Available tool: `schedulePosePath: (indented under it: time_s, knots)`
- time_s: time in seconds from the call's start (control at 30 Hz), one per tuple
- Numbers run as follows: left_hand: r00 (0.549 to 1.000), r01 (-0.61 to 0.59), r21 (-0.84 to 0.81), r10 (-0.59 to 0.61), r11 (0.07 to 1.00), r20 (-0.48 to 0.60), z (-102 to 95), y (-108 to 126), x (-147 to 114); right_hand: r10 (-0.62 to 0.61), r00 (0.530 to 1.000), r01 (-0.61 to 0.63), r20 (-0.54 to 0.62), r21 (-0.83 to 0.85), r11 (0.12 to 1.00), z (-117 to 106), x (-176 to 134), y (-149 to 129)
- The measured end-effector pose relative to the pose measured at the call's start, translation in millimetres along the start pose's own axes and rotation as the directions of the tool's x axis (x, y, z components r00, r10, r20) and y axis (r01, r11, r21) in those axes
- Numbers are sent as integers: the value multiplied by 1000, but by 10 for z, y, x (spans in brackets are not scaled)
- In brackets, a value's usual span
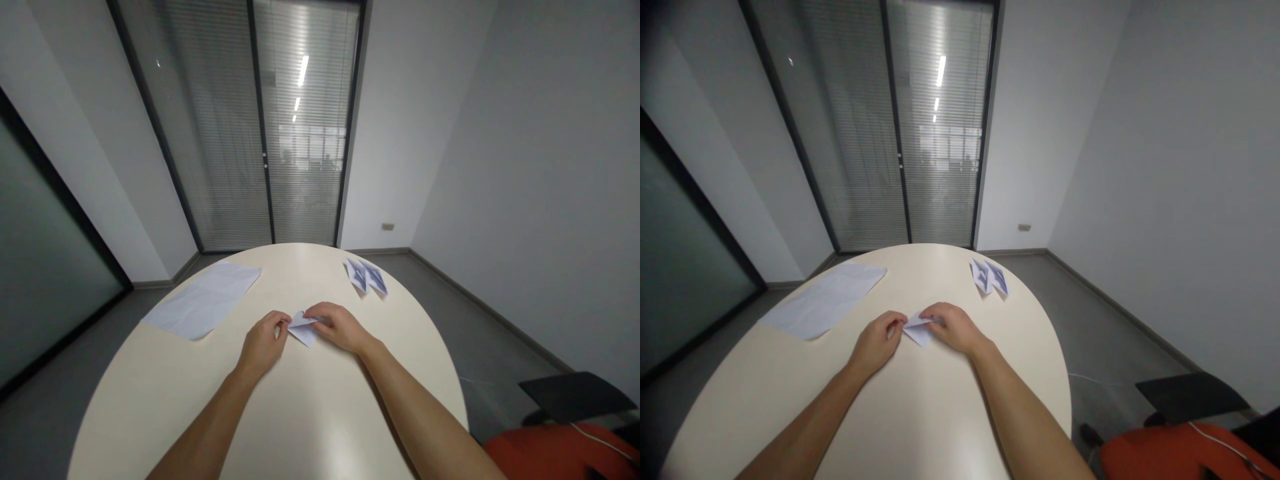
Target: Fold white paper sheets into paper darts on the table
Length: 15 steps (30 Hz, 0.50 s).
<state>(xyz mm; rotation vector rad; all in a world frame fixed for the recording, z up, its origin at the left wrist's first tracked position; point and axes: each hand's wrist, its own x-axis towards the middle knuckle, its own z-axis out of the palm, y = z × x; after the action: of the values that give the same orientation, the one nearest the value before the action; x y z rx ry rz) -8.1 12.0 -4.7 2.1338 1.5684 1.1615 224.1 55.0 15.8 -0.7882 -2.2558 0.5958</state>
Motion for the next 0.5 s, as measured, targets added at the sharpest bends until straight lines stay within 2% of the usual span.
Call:
schedulePosePath:
  time_s: [0.17,0.5]
  knots:
    - [999,-48,10,48,999,27,11,26,-6,-23,999,24,41,-39,999,10,3,15]
    - [996,-56,76,50,996,72,30,6,-25,-32,991,42,132,-73,996,16,-10,-30]
